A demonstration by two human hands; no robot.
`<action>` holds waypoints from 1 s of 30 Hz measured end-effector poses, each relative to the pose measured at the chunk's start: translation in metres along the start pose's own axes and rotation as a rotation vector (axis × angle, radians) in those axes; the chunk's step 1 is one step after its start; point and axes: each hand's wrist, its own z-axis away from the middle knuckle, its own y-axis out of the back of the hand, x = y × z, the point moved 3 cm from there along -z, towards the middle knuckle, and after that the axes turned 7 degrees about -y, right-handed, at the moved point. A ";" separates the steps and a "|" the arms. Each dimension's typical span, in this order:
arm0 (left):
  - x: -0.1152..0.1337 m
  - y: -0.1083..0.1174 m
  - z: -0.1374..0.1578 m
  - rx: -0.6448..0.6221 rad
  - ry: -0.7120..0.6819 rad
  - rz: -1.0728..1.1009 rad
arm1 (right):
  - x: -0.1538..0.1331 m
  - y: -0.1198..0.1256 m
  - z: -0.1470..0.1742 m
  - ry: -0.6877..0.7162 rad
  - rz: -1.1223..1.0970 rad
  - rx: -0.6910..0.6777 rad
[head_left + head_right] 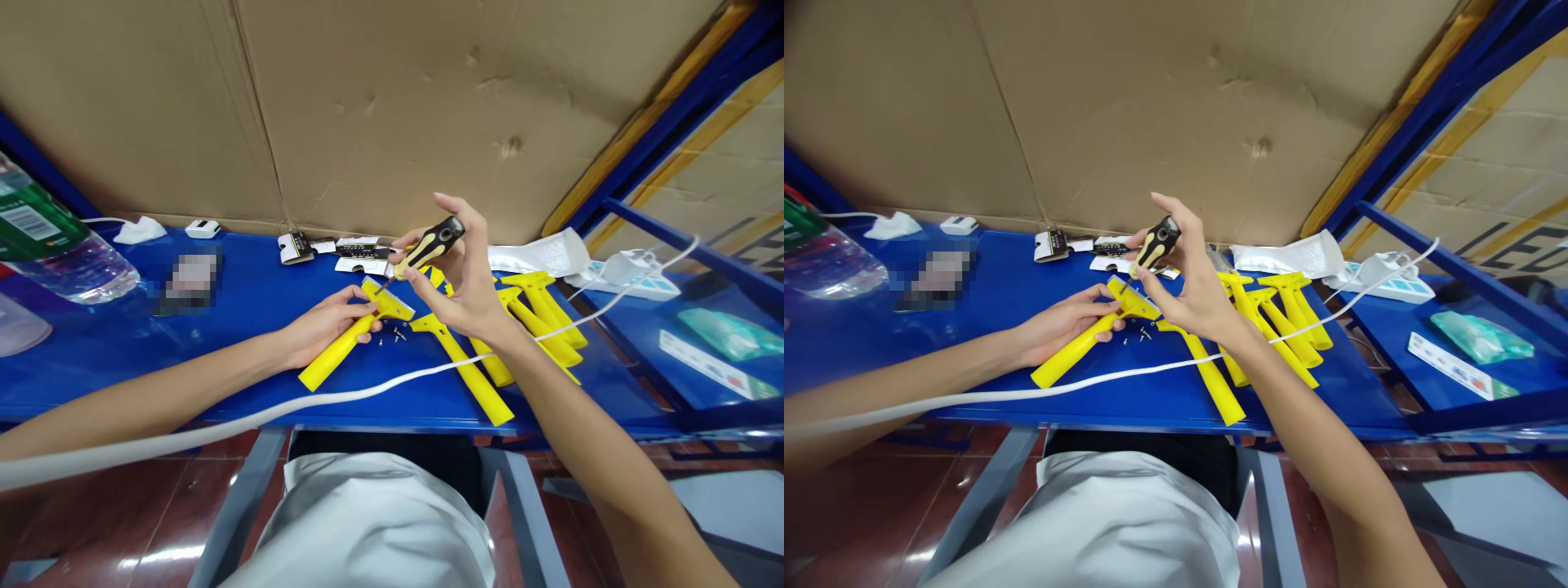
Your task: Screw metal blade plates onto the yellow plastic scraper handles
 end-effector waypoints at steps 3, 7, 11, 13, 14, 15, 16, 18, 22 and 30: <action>-0.001 0.001 0.000 0.001 0.013 -0.003 | 0.003 0.001 0.000 0.003 -0.024 0.036; -0.001 -0.001 0.000 -0.010 0.008 -0.007 | 0.003 0.001 0.001 0.046 0.043 0.036; 0.000 -0.002 0.000 -0.002 0.004 -0.004 | -0.001 0.000 0.000 0.032 0.053 0.012; 0.000 -0.002 0.000 -0.005 0.001 -0.007 | -0.002 0.000 -0.001 0.025 0.040 0.009; 0.000 -0.001 0.000 -0.008 -0.002 -0.009 | -0.001 -0.001 -0.001 0.030 0.035 0.007; 0.000 -0.001 0.000 -0.010 -0.003 -0.012 | -0.001 -0.001 -0.001 0.043 0.034 0.006; 0.000 -0.001 0.000 -0.012 0.000 -0.014 | 0.000 0.000 -0.001 0.060 0.038 0.011; -0.001 0.000 0.000 -0.012 0.009 -0.017 | 0.003 0.001 -0.001 0.089 0.058 0.039; 0.001 -0.002 0.001 -0.017 0.013 -0.030 | 0.009 0.004 -0.001 0.096 0.089 0.109; 0.001 -0.002 0.002 -0.008 0.007 -0.018 | -0.001 0.004 0.000 0.041 0.082 0.057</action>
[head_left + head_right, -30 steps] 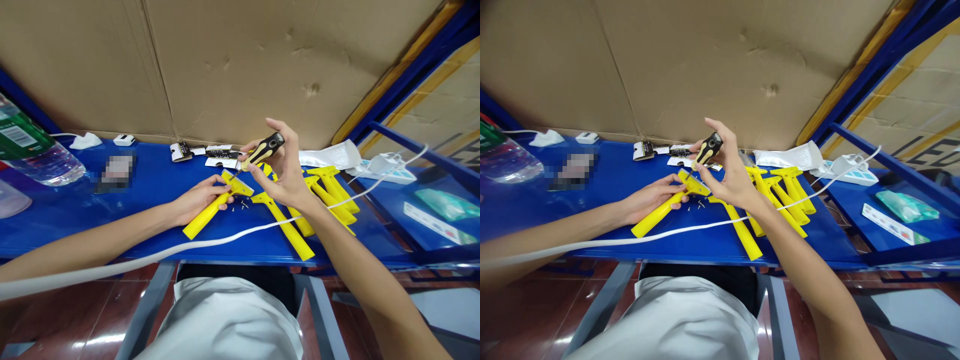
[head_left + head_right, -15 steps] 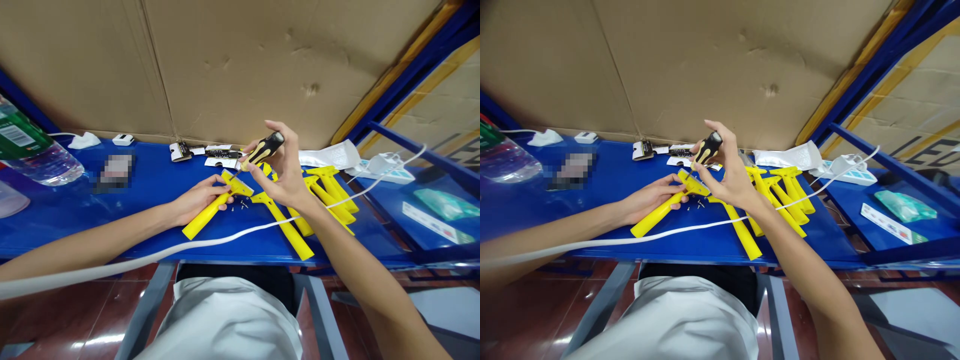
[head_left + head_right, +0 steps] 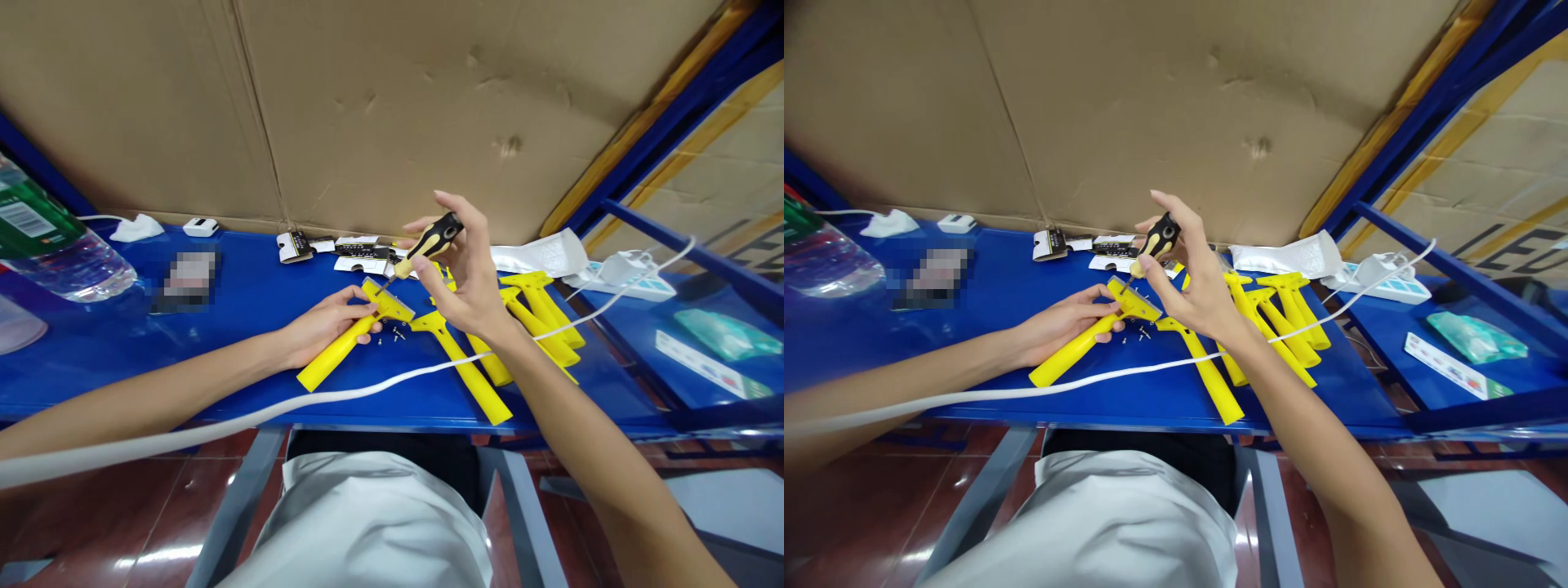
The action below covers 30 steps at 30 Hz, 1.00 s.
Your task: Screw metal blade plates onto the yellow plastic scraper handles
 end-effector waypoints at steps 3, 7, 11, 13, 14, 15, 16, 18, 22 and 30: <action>-0.001 0.002 -0.002 0.011 0.005 0.006 | -0.005 -0.001 0.002 -0.053 -0.054 -0.025; -0.002 0.005 -0.003 0.027 0.025 -0.013 | -0.002 0.000 0.002 -0.052 -0.048 -0.011; -0.004 0.005 -0.003 0.019 0.028 -0.017 | 0.000 0.001 0.000 -0.047 -0.029 0.027; -0.004 0.006 -0.003 0.016 0.020 -0.023 | -0.002 0.001 0.000 -0.057 -0.031 0.020; -0.004 0.006 -0.003 0.013 0.015 -0.023 | -0.003 0.001 0.000 -0.063 -0.034 0.006; -0.004 0.006 -0.003 0.010 0.008 -0.020 | -0.004 0.000 0.000 -0.067 -0.040 -0.010; -0.004 0.006 -0.003 0.008 0.001 -0.015 | -0.005 0.000 0.000 -0.072 -0.049 -0.025; -0.004 0.007 -0.004 0.009 -0.004 -0.006 | -0.006 -0.001 0.000 -0.081 -0.068 -0.044; -0.005 0.009 -0.007 0.025 0.003 -0.020 | -0.001 0.001 -0.002 -0.095 -0.084 -0.029; -0.007 0.013 -0.010 -0.004 0.012 -0.009 | 0.000 0.003 -0.004 -0.012 -0.012 0.015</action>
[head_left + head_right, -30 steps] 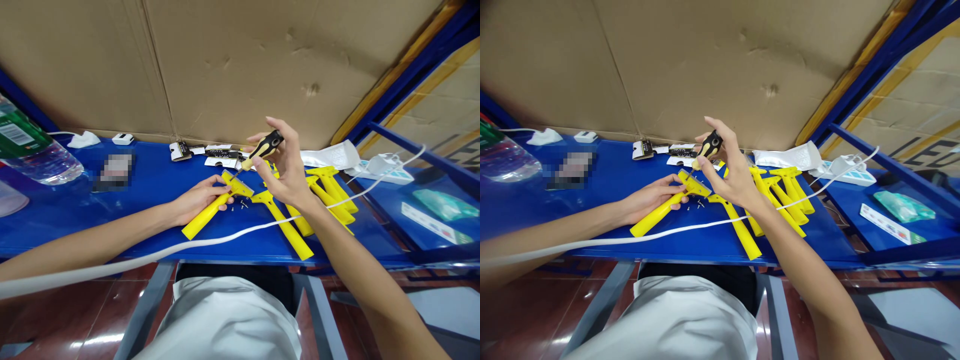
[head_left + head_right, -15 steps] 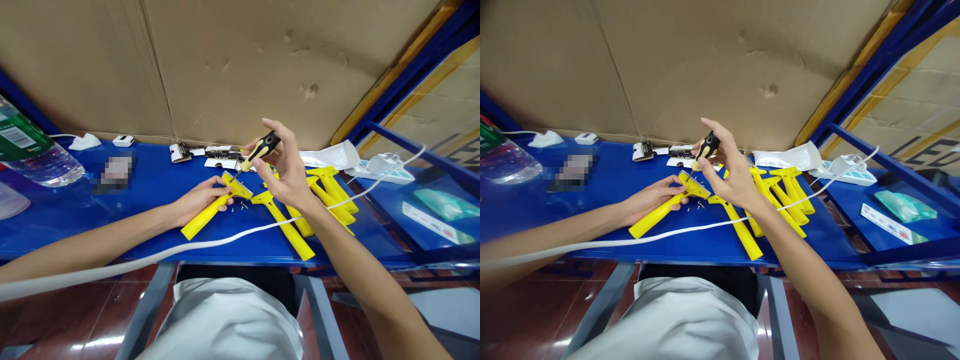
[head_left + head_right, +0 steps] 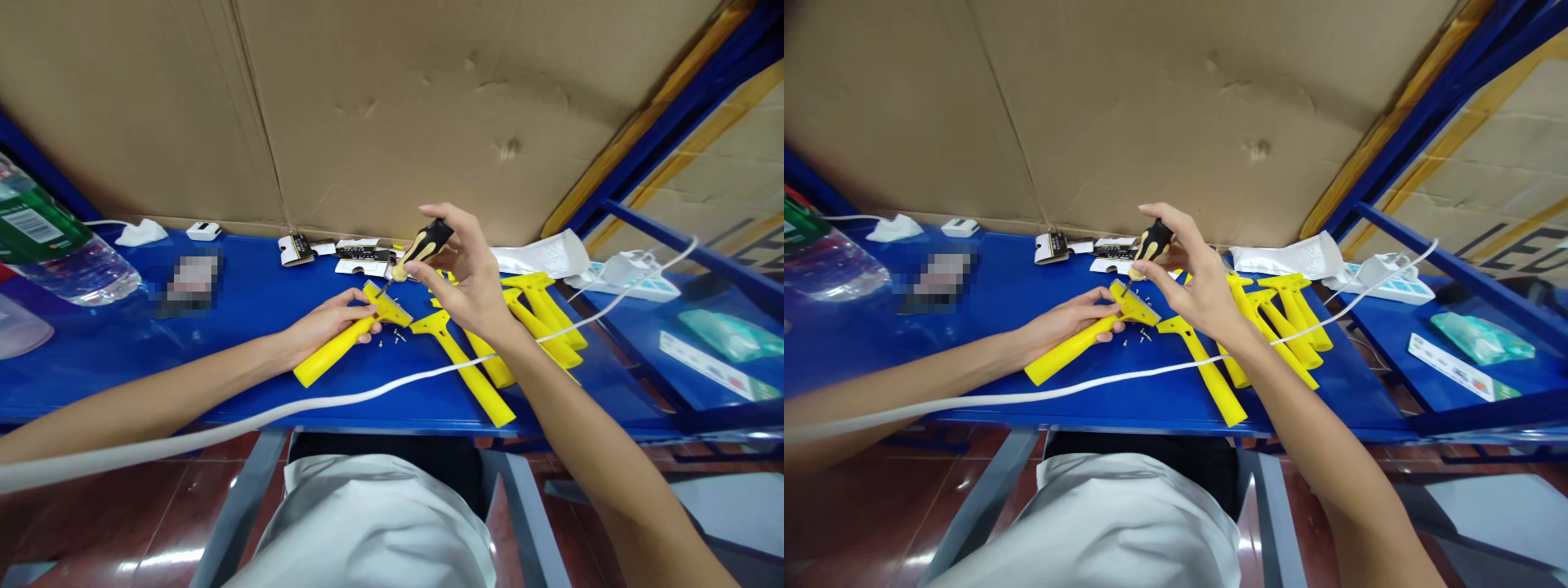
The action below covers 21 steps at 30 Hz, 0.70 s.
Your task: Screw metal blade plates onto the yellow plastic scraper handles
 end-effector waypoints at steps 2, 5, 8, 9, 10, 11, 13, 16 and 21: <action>0.000 0.000 0.000 0.000 -0.002 0.000 | -0.001 0.000 0.000 0.014 0.016 0.012; 0.001 -0.001 0.000 -0.004 -0.006 -0.003 | -0.002 0.000 0.000 0.029 0.027 0.027; 0.001 -0.001 0.000 -0.005 0.006 -0.008 | -0.001 0.000 0.000 0.027 0.024 0.028; 0.000 -0.001 0.000 -0.004 0.009 -0.011 | -0.001 0.000 0.000 0.028 0.023 0.027; 0.000 0.000 0.000 -0.004 0.009 -0.015 | 0.000 0.000 0.000 0.029 0.024 0.027; 0.000 0.000 0.000 -0.004 0.007 -0.017 | 0.000 0.000 0.000 0.032 0.028 0.027; -0.001 0.002 0.000 -0.004 0.000 -0.014 | 0.000 0.001 -0.001 0.033 0.042 0.029; -0.001 0.002 0.000 -0.015 0.001 -0.006 | 0.001 0.000 -0.001 0.036 0.050 0.028; 0.002 -0.001 0.000 -0.024 0.015 0.004 | 0.002 -0.002 0.000 0.044 0.034 0.031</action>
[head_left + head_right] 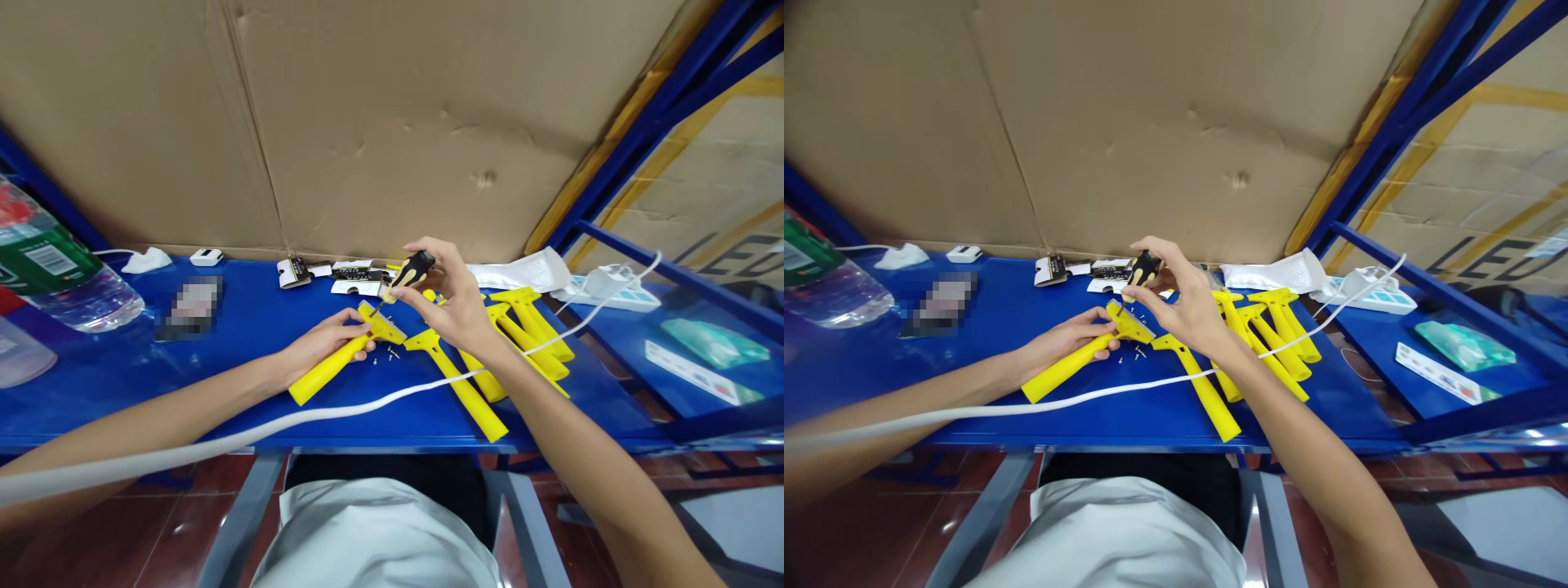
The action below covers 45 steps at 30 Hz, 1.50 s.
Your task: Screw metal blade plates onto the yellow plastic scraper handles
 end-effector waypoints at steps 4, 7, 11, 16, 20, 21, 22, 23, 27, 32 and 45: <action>0.003 -0.003 0.001 0.030 -0.004 0.024 | -0.003 0.003 -0.002 0.045 0.030 0.027; 0.009 -0.007 0.004 0.059 -0.049 0.025 | -0.009 0.014 -0.007 0.063 0.042 0.187; 0.020 -0.010 0.008 0.077 -0.100 0.008 | -0.007 0.033 -0.015 -0.017 -0.149 0.469; 0.033 -0.007 0.009 0.054 -0.209 0.058 | 0.018 0.045 -0.025 -0.333 -0.548 0.471; 0.038 -0.004 0.010 0.052 -0.255 0.064 | 0.030 0.047 -0.029 -0.623 -0.820 0.358; 0.038 -0.003 0.009 0.053 -0.257 0.057 | 0.030 0.046 -0.028 -0.689 -0.883 0.345; 0.037 -0.003 0.009 0.055 -0.258 0.050 | 0.029 0.044 -0.027 -0.744 -0.937 0.337; 0.036 -0.003 0.009 0.055 -0.257 0.042 | 0.027 0.042 -0.026 -0.785 -0.980 0.326; 0.031 -0.002 0.007 0.040 -0.243 0.028 | 0.020 0.032 -0.022 -0.865 -1.037 0.221; 0.030 -0.003 0.007 0.039 -0.221 0.024 | 0.014 0.024 -0.020 -0.861 -1.000 0.068; 0.035 -0.003 0.011 0.025 -0.274 -0.036 | 0.028 0.057 -0.040 -0.386 0.380 0.010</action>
